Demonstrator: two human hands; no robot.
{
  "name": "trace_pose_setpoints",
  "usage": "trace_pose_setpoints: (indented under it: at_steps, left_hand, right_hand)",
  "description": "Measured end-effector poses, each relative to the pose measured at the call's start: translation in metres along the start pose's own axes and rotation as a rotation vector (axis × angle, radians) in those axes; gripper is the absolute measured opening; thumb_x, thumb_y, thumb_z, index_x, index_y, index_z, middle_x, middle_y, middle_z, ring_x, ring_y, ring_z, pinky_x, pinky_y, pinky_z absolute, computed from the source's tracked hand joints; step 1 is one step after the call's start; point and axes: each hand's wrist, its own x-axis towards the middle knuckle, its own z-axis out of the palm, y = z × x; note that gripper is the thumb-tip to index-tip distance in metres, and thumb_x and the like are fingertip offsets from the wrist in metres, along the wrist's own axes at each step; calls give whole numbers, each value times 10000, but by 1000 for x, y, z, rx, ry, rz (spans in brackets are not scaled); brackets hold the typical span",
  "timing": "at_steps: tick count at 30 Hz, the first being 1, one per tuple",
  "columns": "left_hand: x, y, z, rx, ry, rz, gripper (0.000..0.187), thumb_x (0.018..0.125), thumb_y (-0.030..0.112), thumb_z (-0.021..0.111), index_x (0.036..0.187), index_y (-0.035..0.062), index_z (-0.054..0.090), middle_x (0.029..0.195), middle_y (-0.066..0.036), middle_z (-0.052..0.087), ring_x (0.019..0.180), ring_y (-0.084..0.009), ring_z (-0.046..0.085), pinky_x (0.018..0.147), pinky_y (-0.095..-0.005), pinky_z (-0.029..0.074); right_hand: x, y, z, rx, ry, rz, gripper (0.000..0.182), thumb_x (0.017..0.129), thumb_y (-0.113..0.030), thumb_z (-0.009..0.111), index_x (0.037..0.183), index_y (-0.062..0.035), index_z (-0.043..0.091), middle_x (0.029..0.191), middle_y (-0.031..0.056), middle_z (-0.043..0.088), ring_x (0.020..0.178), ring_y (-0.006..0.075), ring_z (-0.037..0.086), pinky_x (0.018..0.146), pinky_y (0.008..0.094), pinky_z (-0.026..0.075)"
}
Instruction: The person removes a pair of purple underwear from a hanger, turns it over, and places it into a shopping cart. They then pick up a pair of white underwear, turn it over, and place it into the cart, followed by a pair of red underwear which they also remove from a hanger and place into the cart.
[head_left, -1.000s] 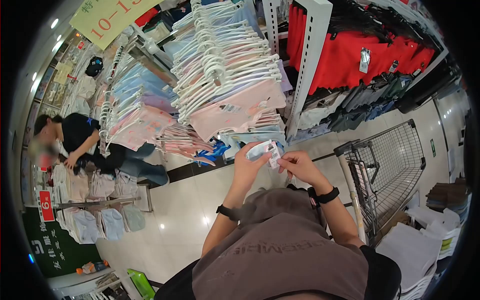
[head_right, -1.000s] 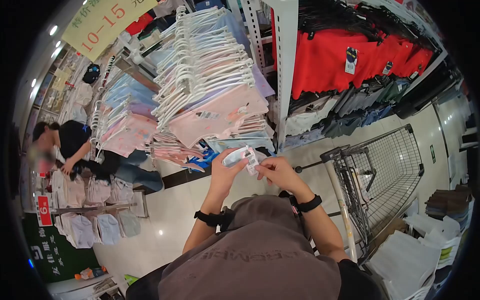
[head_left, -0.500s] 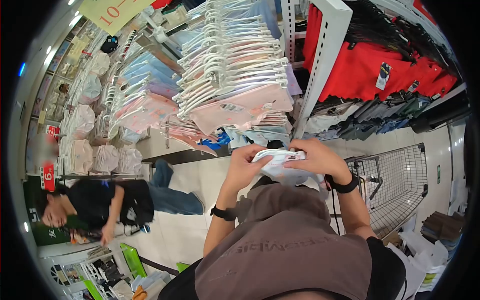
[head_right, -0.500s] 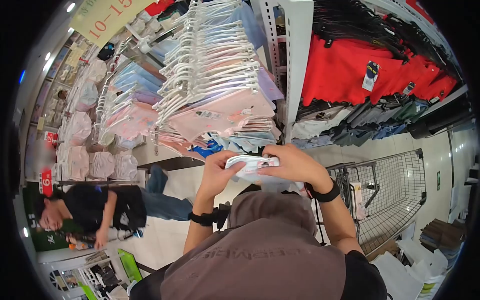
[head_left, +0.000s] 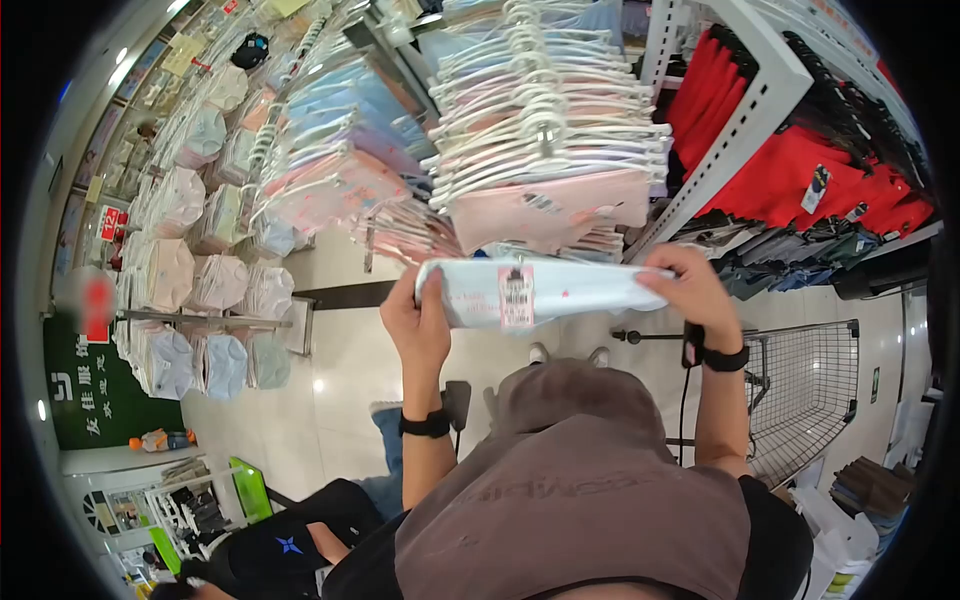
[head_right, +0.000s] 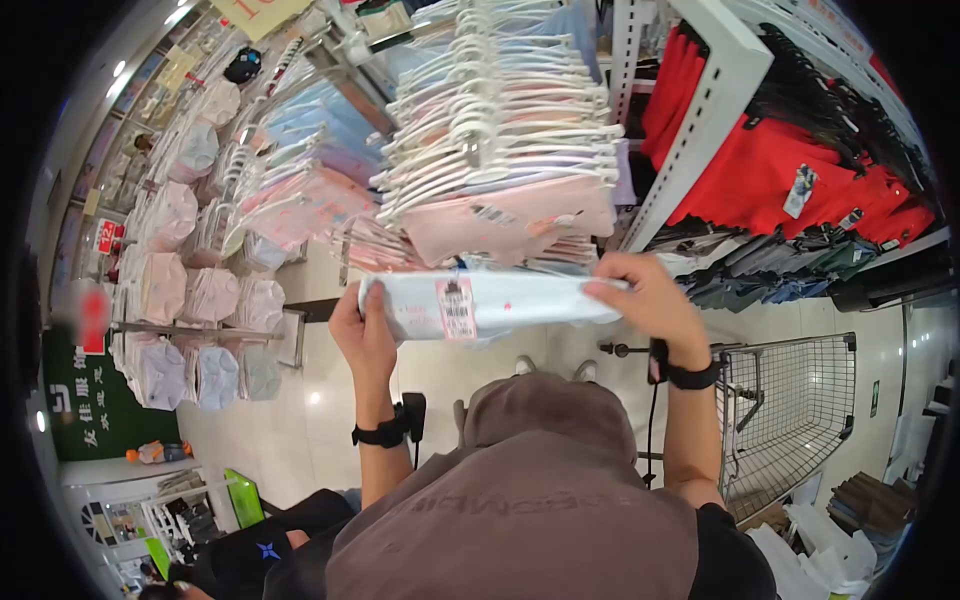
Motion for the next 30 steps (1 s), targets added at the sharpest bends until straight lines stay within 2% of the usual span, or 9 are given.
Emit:
trace_pose_setpoints:
  at_steps: [3,6,11,14,15,19,25,28,30]
  left_hand:
    - [8,0,0,-56,81,-24,172,947,131,594,965,-23,666,725,7,579,669,-51,461,596,-212,387]
    - [13,-20,4,-147,27,-29,202,955,162,602,955,-32,659,746,2,594,689,-48,475,607,-211,394]
    - [20,-19,2,-197,-50,-30,179,949,144,603,944,-27,654,771,-2,603,719,-61,494,648,-222,416]
    - [24,-32,10,-220,-144,10,157,940,117,598,950,-28,656,788,-9,612,736,-69,507,672,-234,432]
    - [24,-37,13,-213,-178,16,150,934,104,595,954,-30,657,796,-13,617,743,-71,513,683,-240,439]
    - [21,-45,23,-268,-434,-80,133,930,95,617,951,-24,672,738,6,575,693,-35,480,600,-205,386]
    - [23,-64,61,-188,-799,-123,162,920,136,662,884,-21,651,639,45,482,544,-22,415,482,-196,324]
    - [22,-59,84,-210,-884,-147,186,922,149,659,840,-14,627,629,38,482,520,-25,416,458,-201,365]
    - [19,-51,97,-208,-979,-142,195,934,165,644,845,-7,619,645,33,493,544,-27,439,474,-208,417]
  right_hand:
    - [5,-6,0,50,42,41,163,859,-113,690,793,6,602,699,-10,577,670,43,491,610,237,405]
    - [13,-21,10,-10,36,-16,154,853,-108,700,801,4,609,689,-17,579,669,31,498,596,223,400]
    - [6,-13,15,27,144,86,155,862,-115,691,793,-5,607,727,-16,579,687,40,484,610,232,404]
    - [-4,-7,28,65,143,-75,132,872,-121,680,861,-13,605,781,-13,574,754,52,487,647,232,404]
    - [-7,-5,34,70,182,-129,133,889,-137,673,925,-27,608,803,-22,563,775,41,470,653,216,392]
    - [-34,11,49,215,504,66,152,915,-173,666,974,-48,603,799,-48,555,699,17,450,602,178,354]
    - [-70,9,64,267,911,247,199,903,-204,675,957,-32,589,763,-4,597,601,36,572,422,218,471]
    - [-85,0,63,251,1003,338,158,903,-160,659,952,-29,586,718,26,592,472,65,539,371,214,418]
    - [-95,-1,61,234,1042,345,152,903,-157,659,950,-31,588,715,23,589,465,66,534,373,217,414]
